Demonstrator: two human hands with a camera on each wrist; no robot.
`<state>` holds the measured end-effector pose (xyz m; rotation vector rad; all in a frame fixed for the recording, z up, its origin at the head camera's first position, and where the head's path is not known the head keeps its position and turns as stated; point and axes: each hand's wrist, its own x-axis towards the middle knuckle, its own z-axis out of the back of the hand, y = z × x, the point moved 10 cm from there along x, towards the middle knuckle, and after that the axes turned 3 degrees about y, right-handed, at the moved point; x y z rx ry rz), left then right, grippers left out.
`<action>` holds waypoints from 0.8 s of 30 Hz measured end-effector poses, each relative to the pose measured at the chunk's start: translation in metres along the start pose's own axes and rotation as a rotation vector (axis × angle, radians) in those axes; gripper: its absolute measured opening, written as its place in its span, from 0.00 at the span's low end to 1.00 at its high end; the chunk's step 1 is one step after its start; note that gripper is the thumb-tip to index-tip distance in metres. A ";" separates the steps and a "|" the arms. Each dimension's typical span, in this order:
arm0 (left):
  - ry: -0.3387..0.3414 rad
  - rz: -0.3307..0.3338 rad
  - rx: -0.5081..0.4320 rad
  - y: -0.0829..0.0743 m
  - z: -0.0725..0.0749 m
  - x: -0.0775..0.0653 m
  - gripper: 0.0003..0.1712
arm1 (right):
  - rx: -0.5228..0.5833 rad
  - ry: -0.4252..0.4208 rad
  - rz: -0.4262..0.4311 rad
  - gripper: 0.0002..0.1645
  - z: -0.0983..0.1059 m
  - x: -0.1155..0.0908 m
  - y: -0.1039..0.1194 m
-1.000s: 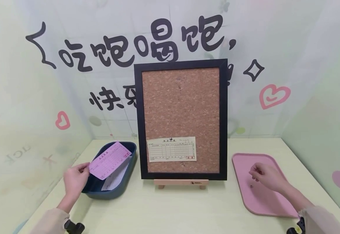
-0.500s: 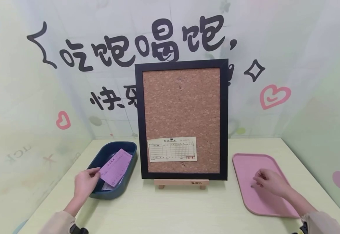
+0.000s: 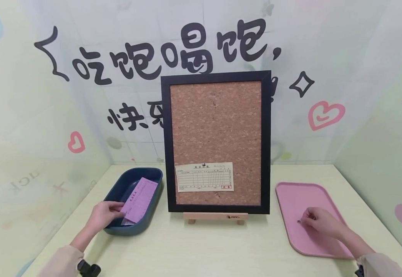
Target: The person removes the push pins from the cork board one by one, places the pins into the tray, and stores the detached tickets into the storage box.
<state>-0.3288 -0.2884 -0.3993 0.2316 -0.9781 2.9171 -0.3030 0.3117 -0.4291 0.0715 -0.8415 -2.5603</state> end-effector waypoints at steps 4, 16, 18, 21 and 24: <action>0.055 -0.022 -0.001 0.001 -0.004 0.005 0.18 | 0.011 0.023 0.005 0.06 -0.004 -0.002 -0.002; 0.135 -0.025 0.084 0.003 -0.010 0.008 0.18 | 0.053 0.089 -0.012 0.05 -0.016 -0.004 -0.005; 0.134 -0.030 0.102 0.003 -0.010 0.008 0.18 | 0.040 0.086 -0.020 0.06 -0.016 -0.004 -0.005; 0.134 -0.032 0.122 0.002 -0.010 0.009 0.18 | 0.023 0.077 -0.024 0.06 -0.016 -0.004 -0.005; 0.129 -0.026 0.135 0.002 -0.009 0.008 0.18 | 0.015 0.072 -0.035 0.07 -0.016 -0.004 -0.006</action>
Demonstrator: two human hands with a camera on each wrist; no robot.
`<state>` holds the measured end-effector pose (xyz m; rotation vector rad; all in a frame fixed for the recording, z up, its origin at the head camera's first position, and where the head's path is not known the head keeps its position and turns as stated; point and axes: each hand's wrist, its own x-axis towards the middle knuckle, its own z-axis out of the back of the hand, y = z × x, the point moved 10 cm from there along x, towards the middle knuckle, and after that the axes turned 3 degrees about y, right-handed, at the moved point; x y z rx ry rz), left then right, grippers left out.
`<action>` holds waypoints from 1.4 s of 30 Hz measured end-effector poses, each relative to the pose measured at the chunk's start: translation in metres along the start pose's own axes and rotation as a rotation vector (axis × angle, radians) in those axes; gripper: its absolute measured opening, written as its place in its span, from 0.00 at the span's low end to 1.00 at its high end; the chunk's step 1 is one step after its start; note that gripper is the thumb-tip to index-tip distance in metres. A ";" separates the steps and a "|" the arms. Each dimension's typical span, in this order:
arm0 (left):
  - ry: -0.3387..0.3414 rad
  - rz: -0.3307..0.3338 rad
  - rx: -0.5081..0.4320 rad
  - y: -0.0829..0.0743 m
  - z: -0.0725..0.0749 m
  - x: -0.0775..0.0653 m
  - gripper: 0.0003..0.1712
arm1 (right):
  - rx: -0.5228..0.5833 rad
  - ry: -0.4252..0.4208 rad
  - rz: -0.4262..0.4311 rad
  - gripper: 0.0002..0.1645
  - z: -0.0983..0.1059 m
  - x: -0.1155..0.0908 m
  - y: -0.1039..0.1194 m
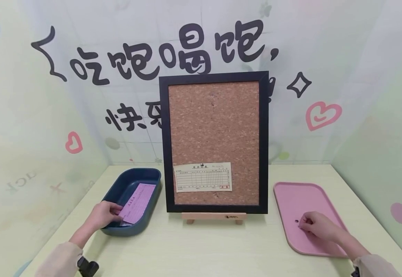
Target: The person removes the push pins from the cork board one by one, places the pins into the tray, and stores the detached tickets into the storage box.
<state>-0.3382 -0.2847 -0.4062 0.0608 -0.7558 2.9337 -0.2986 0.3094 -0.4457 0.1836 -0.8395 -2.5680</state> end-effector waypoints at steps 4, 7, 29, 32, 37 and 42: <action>-0.024 -0.003 0.014 -0.001 0.004 -0.003 0.18 | 0.015 0.011 0.006 0.07 0.000 0.000 -0.001; -0.037 0.000 0.018 -0.001 0.006 -0.006 0.17 | 0.037 0.017 0.034 0.05 0.001 0.000 0.001; -0.368 -0.254 -0.090 -0.094 0.032 -0.002 0.17 | -0.056 -0.234 0.132 0.02 0.058 0.010 0.040; -0.372 -0.293 -0.190 -0.111 0.028 0.003 0.20 | -0.053 -0.260 0.159 0.03 0.064 0.016 0.055; -0.319 -0.258 -0.344 -0.128 0.014 0.012 0.29 | -0.051 -0.231 0.076 0.04 0.066 0.031 0.076; -0.306 -0.259 -0.326 -0.141 0.001 0.020 0.39 | -0.043 -0.197 0.028 0.10 0.064 0.043 0.100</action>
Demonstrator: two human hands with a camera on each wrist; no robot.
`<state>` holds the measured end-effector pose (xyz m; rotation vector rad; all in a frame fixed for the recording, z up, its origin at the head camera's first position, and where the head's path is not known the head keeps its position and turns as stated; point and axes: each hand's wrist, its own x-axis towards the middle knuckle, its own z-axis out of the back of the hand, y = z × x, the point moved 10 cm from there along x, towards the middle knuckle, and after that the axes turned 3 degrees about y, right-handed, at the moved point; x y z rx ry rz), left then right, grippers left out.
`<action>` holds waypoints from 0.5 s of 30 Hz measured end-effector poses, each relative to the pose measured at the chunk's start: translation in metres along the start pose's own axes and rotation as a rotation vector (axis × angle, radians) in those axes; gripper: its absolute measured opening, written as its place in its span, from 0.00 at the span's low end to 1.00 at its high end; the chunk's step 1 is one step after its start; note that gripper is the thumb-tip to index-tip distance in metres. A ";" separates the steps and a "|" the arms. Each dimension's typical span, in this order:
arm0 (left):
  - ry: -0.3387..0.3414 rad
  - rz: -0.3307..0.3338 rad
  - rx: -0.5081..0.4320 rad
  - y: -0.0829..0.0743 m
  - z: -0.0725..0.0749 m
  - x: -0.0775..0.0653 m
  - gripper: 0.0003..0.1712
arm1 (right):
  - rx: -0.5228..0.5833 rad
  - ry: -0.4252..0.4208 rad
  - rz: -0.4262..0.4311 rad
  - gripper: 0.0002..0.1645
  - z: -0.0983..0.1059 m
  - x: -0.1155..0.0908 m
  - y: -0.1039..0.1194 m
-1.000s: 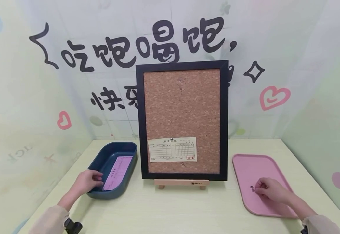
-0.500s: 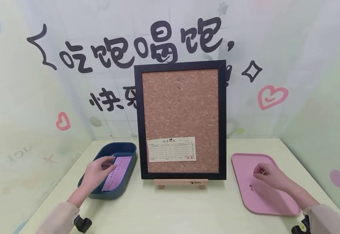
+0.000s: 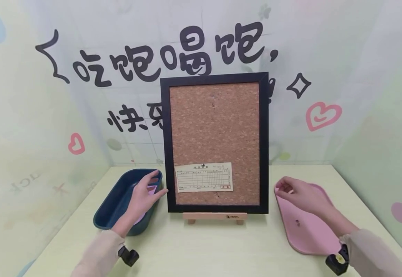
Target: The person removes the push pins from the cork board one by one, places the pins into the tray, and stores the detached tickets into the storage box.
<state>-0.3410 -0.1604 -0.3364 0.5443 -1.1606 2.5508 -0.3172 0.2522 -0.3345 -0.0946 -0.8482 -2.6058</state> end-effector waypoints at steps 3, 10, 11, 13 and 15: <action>0.007 -0.002 -0.009 -0.001 -0.010 0.004 0.43 | 0.033 0.004 0.053 0.09 -0.002 0.005 0.018; -0.025 -0.012 -0.112 -0.009 -0.022 0.012 0.47 | 0.135 -0.042 0.128 0.08 -0.005 0.020 0.048; -0.033 -0.011 -0.114 -0.009 -0.023 0.013 0.48 | 0.141 -0.060 0.146 0.07 -0.005 0.023 0.053; -0.036 -0.005 -0.101 -0.010 -0.026 0.014 0.50 | 0.153 -0.077 0.161 0.08 -0.006 0.028 0.059; -0.035 0.001 -0.065 -0.012 -0.028 0.014 0.51 | 0.156 -0.081 0.174 0.08 -0.008 0.032 0.065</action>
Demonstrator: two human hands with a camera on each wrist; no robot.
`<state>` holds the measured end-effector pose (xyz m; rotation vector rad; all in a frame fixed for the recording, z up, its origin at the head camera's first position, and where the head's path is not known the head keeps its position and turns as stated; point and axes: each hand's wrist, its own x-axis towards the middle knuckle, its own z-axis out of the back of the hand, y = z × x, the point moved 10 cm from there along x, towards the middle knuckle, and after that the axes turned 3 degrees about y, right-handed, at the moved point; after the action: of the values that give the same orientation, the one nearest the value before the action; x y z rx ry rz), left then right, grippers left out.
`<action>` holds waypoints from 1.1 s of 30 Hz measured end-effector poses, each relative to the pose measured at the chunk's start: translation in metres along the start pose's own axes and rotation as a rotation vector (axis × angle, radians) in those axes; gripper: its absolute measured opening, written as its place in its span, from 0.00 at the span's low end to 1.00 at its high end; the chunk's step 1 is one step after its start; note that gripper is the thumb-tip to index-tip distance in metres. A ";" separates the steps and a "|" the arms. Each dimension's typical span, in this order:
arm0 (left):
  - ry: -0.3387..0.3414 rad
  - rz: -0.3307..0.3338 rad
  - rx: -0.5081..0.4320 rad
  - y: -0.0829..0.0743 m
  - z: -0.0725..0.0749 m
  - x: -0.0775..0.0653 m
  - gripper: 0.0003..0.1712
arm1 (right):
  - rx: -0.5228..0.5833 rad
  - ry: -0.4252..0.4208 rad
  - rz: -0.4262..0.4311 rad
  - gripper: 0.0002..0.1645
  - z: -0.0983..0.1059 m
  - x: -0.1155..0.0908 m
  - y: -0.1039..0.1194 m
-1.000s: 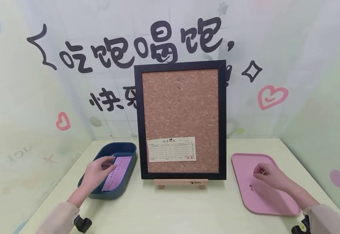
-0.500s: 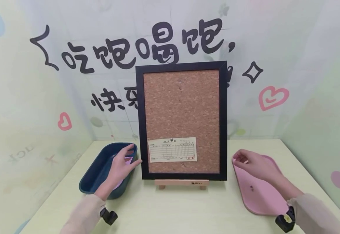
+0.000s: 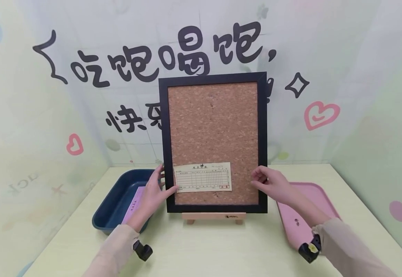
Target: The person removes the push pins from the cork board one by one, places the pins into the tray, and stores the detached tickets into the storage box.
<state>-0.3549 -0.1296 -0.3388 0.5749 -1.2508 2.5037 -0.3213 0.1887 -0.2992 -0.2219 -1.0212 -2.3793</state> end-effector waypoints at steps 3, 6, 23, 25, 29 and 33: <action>0.002 -0.005 0.040 -0.002 -0.003 -0.001 0.53 | 0.010 0.017 0.002 0.09 -0.007 0.009 0.005; -0.004 -0.020 0.050 -0.005 -0.007 -0.002 0.54 | 0.011 0.024 0.025 0.09 -0.013 0.018 0.013; -0.040 0.000 0.098 -0.001 -0.013 -0.007 0.57 | 0.034 0.079 0.033 0.09 -0.050 0.066 0.038; -0.034 0.004 0.095 -0.001 -0.014 -0.007 0.56 | 0.026 0.074 0.033 0.09 -0.053 0.070 0.039; -0.031 0.004 0.086 -0.002 -0.013 -0.007 0.56 | 0.027 0.062 0.050 0.08 -0.058 0.077 0.044; -0.036 0.007 0.078 -0.001 -0.012 -0.008 0.56 | 0.001 0.053 0.063 0.07 -0.063 0.084 0.051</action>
<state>-0.3504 -0.1197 -0.3482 0.6374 -1.1745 2.5685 -0.3609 0.0805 -0.2821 -0.1867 -0.9773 -2.3155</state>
